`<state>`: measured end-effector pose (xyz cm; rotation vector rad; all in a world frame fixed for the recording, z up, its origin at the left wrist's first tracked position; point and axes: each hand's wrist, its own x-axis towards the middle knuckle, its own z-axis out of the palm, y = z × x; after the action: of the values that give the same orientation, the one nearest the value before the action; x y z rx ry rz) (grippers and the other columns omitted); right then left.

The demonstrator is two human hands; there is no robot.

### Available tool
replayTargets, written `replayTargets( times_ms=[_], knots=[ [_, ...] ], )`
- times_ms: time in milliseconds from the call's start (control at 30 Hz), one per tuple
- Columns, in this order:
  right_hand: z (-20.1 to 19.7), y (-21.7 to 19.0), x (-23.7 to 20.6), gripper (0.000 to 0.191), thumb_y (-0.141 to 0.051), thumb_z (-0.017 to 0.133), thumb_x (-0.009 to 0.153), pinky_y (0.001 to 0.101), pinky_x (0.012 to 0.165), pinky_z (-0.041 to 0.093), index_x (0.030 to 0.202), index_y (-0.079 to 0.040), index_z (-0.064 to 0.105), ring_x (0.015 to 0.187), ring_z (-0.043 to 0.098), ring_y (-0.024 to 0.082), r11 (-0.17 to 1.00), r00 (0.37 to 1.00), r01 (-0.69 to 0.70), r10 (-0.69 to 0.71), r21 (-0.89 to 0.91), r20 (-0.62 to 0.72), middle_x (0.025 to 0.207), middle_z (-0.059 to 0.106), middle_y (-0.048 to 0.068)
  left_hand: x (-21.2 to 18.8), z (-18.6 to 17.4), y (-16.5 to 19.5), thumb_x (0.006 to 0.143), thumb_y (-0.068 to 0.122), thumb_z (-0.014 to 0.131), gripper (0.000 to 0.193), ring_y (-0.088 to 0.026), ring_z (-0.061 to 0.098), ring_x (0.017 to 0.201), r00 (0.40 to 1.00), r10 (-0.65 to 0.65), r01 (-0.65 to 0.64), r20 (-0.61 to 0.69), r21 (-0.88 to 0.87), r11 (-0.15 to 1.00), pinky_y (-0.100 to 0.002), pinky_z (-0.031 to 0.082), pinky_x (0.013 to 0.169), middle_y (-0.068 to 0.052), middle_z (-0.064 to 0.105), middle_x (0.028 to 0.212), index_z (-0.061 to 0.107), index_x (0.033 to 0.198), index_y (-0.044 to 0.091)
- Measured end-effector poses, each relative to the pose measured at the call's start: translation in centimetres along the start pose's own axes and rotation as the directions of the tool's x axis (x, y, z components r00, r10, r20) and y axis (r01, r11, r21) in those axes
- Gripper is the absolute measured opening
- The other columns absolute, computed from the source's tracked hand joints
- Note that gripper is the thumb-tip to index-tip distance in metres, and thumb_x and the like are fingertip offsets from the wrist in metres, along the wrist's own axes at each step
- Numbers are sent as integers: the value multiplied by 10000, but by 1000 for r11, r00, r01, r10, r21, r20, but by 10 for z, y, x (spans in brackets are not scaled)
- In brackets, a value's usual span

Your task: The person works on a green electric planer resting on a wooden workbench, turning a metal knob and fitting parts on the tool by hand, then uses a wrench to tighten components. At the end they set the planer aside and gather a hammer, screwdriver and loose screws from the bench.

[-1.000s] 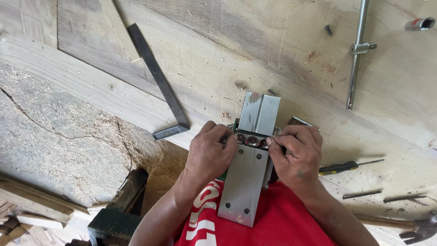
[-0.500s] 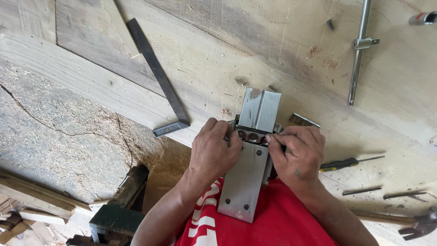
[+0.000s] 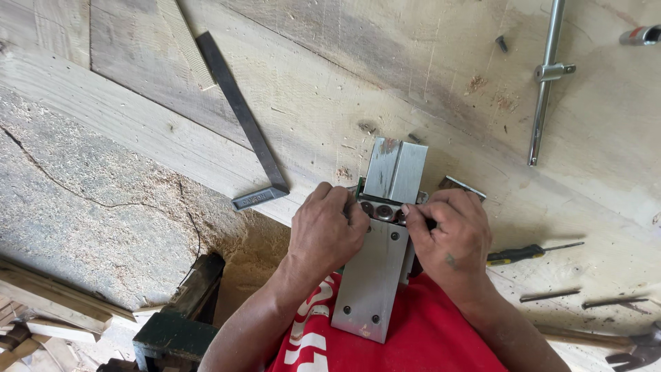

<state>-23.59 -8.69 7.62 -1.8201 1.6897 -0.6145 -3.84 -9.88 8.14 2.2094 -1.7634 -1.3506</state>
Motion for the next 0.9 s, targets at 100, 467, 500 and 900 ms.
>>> replayTargets(
  times_ms=[100, 467, 500, 900],
  knots=[
    [0, -2, -1, 163, -77, 875, 771, 417, 702, 493, 777, -46, 715, 808, 603, 272, 997, 999, 50, -51, -55, -18, 879, 651, 65, 0, -1, 0, 892, 192, 607, 192, -318, 669, 780, 1000, -5, 4, 24, 27, 1000, -496, 550, 714, -153, 625, 868, 668, 896, 10],
    [11, 13, -20, 243, -117, 912, 854, 337, 772, 541, 965, -26, 717, 949, 653, 230, 999, 991, 46, -46, 3, -122, 1075, 638, 96, -1, -7, 3, 908, 239, 628, 210, -274, 682, 791, 998, -26, 24, 50, 32, 999, -464, 560, 696, -136, 633, 881, 681, 929, 36],
    [9, 14, -19, 231, -109, 914, 863, 347, 807, 536, 976, -32, 727, 973, 645, 240, 997, 989, 73, -74, -11, -126, 1079, 640, 88, -2, -8, 4, 913, 233, 622, 213, -282, 689, 794, 998, -33, 33, 57, 6, 999, -461, 563, 712, -139, 641, 902, 684, 957, 34],
    [-6, 14, 3, 307, -76, 774, 701, 469, 1034, 421, 996, -153, 818, 1176, 585, 328, 977, 971, 209, -203, -39, 129, 1144, 678, 58, -4, -37, -11, 994, 73, 609, 245, -260, 753, 907, 966, 258, -246, -12, -340, 907, -376, 609, 777, -132, 716, 1018, 699, 1216, 23]
  ],
)
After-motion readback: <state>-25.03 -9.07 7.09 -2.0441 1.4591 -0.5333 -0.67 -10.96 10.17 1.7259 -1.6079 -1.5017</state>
